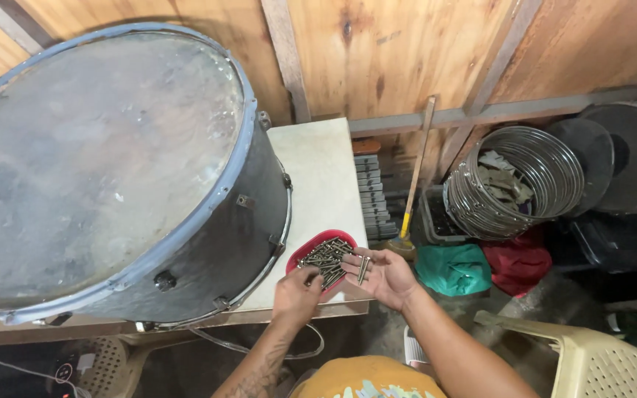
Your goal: Picking up screws from a container and placing them on a drum head for repair or assembly
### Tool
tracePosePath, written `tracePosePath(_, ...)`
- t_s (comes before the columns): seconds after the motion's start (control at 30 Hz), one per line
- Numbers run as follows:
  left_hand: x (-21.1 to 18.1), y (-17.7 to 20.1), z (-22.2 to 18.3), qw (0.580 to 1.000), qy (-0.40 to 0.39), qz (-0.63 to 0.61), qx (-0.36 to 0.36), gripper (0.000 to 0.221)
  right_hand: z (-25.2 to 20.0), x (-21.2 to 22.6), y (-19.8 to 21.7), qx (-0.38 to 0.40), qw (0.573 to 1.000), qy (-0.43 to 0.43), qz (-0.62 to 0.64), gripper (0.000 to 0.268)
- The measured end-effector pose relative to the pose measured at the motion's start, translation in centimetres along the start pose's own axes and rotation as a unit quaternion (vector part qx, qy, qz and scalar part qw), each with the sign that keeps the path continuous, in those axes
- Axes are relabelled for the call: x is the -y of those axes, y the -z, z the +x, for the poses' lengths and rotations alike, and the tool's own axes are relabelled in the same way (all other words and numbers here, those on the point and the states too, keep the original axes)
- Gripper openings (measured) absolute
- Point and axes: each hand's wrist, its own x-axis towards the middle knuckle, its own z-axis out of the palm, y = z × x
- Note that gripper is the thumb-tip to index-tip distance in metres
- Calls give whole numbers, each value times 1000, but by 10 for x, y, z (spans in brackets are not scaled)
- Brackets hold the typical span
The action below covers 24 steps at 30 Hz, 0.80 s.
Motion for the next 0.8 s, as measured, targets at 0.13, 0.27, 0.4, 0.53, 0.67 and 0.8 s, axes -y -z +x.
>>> tracePosePath(0.13, 3, -18, -3, 1000, -24, -2, 9, 33, -5, -3, -16, -8, 1000, -17, 20, 51)
tracePosePath(0.27, 25, -27, -18, 990, -68, 122, 17, 46, -8, -5, -9, -3, 1000, -13, -10, 50)
tracePosePath(0.4, 55, -38, -25, 966, -128, 206, 82, 28, -17, -3, -4, -1, 998, 8, -64, 49)
tracePosePath(0.53, 75, -29, -24, 959, -184, 172, 132, 33, -15, -4, 14, -34, 997, 12, -70, 45)
tracePosePath(0.67, 45, 13, -25, 946, -138, 205, 210, 35, -10, -5, 25, -30, 998, 20, -58, 45)
tracePosePath(0.8, 65, 2, -15, 955, -153, 223, 121, 36, -7, -8, 32, -34, 997, 26, -69, 48)
